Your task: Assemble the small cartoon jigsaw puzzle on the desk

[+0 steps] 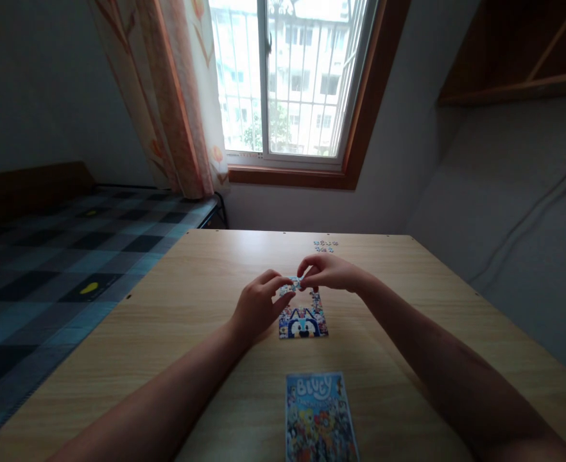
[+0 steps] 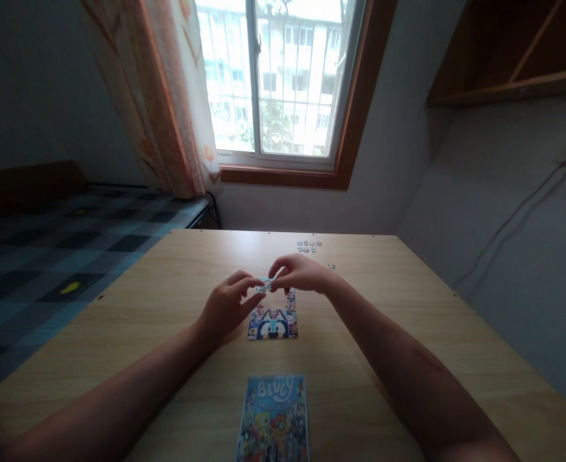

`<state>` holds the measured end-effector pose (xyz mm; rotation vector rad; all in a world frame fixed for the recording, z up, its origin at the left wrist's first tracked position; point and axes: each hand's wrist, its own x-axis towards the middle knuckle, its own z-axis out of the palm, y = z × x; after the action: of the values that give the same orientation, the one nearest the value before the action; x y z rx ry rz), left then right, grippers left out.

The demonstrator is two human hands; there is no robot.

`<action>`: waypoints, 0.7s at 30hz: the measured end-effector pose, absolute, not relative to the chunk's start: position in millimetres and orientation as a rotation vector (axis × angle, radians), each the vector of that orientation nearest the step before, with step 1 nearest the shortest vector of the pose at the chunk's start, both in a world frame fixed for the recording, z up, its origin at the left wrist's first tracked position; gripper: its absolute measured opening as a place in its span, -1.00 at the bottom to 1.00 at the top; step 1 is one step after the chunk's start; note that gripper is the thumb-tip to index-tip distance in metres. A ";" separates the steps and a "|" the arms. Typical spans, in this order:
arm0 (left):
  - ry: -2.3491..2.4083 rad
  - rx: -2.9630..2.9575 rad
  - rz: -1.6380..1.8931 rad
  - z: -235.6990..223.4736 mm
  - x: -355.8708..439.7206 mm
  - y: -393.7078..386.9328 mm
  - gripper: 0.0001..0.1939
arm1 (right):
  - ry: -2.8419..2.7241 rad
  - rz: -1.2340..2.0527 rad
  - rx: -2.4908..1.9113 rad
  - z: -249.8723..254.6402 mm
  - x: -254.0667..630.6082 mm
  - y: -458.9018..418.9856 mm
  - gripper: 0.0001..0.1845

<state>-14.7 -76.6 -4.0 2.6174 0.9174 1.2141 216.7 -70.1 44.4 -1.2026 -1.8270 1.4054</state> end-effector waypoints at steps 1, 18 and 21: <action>0.920 2.620 1.213 -4.0 -14.5 -76.4 -0.85 | -1.840 1.406 -1.203 43.0 217.2 -69.3 -0.80; 0.995 2.456 1.183 -8.3 -15.8 -66.2 -0.88 | -2.438 0.215 -1.030 43.7 212.7 -76.1 -0.85; 0.989 2.447 1.186 -9.0 -15.4 -65.6 -0.89 | -2.457 0.196 -1.025 43.9 211.7 -77.3 -0.85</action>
<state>-15.4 -65.6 -9.0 2.4466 0.9886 1.1857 211.7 -77.3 43.9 -1.0254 -2.4568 0.1956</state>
